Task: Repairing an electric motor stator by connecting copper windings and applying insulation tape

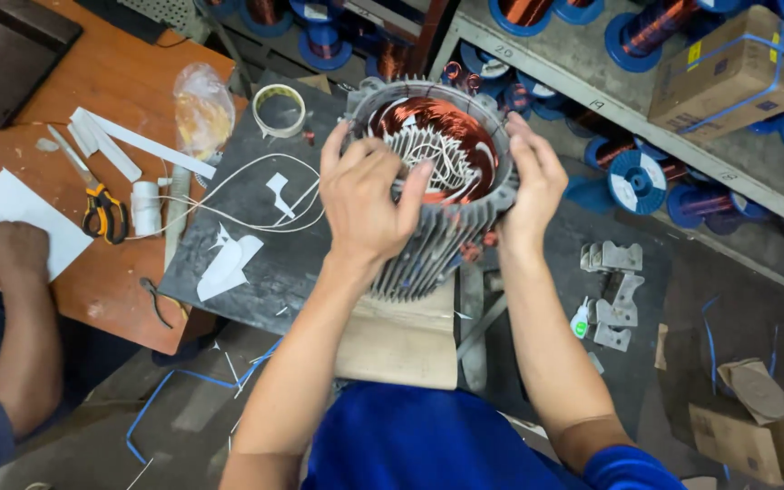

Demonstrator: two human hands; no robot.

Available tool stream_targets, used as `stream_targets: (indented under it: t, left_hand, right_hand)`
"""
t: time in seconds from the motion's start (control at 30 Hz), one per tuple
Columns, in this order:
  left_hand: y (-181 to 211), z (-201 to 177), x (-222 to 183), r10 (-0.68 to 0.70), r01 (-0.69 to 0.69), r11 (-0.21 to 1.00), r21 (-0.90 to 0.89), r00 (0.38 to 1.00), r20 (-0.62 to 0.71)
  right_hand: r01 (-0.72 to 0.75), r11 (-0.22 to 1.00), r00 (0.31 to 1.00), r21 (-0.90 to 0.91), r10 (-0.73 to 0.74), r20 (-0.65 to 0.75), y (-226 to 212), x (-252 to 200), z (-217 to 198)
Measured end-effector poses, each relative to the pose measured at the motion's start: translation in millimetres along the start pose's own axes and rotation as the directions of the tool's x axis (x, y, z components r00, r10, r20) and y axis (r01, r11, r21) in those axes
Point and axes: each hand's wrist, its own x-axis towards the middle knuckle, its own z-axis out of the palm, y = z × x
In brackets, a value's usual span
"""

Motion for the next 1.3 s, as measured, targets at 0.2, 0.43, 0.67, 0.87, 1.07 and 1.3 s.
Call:
stream_targets:
  t: [0.2,0.43,0.67,0.87,1.07,1.3]
  left_hand:
    - [31,10,53,-0.162,0.155,0.980,0.121,0.986,0.048]
    - [23,24,58,-0.173,0.161,0.975,0.156,0.982,0.072]
    - [9,14,42,-0.245,0.215,0.952,-0.218,0.962,-0.122]
    - [0,-41,-34,-0.389,0.390,0.911,-0.131,0.921,0.038]
    - [5,-94,-186,-0.759,0.633,0.644,0.430,0.460,0.461]
    - [-18,-86,-239,-0.835,0.885,0.358,0.299,0.160,0.526]
  right_hand:
    - [0.118,0.960,0.986,-0.255,-0.143,-0.086,-19,32,-4]
    - [0.772,0.533,0.628,-0.346,-0.561,0.539,-122,-43,41]
    - [0.732,0.261,0.634,-0.630,-0.600,0.488,-91,-40,67]
    - [0.757,0.248,0.574,-0.605,-0.696,0.432,-80,-19,68]
    - [0.746,0.157,0.598,-0.648,-0.586,0.547,-63,11,67]
    - [0.783,0.238,0.593,-0.575,-0.566,0.572,-40,26,57]
